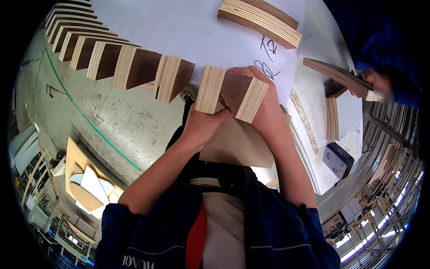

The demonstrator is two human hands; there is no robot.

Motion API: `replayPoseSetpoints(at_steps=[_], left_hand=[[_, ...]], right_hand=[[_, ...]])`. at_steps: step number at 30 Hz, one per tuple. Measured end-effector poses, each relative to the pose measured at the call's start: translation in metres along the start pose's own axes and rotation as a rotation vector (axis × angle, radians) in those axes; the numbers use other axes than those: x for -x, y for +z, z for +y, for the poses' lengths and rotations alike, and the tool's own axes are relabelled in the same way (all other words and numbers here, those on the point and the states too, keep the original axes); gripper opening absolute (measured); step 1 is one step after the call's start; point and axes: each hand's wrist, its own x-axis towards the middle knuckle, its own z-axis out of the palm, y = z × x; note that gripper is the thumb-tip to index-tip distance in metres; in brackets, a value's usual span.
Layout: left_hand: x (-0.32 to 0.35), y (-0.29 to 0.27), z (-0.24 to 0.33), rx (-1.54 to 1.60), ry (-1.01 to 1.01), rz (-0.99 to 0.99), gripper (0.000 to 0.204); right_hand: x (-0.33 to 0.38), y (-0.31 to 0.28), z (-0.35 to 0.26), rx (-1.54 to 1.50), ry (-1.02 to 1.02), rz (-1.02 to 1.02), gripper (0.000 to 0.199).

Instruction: The person assembles a curved wooden structure by attaching vertical slats to a base using a pneumatic nail gun. They position each slat, secure it with nails, and then fit a larger dark panel into the frame.

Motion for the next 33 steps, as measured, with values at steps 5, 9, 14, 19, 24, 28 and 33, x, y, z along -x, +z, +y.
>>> replayPoseSetpoints(at_steps=[5, 9, 14, 19, 24, 28, 33], left_hand=[[0.004, -0.001, -0.008, -0.014, 0.006, -0.024, 0.055], [0.003, -0.003, -0.013, -0.016, 0.013, -0.039, 0.056], [0.006, -0.004, -0.015, -0.057, 0.027, -0.015, 0.058], [0.015, -0.002, -0.005, -0.112, -0.009, -0.016, 0.046], [0.026, -0.003, -0.002, -0.121, -0.085, -0.024, 0.037], [0.032, 0.005, -0.007, -0.175, -0.018, -0.088, 0.038], [0.045, 0.054, 0.013, -0.428, 0.12, -0.324, 0.029]], right_hand=[[0.0, -0.001, 0.002, -0.006, 0.005, -0.023, 0.046], [-0.001, -0.003, 0.003, 0.005, -0.019, -0.031, 0.046], [-0.001, -0.004, 0.002, 0.007, -0.009, -0.048, 0.045], [0.002, -0.001, 0.006, 0.02, -0.017, -0.033, 0.049], [0.015, -0.021, -0.013, -0.005, 0.126, 0.083, 0.056], [0.076, -0.058, -0.012, 0.153, 0.166, 0.03, 0.053], [0.146, -0.1, -0.013, 0.205, 0.457, -0.211, 0.033]])
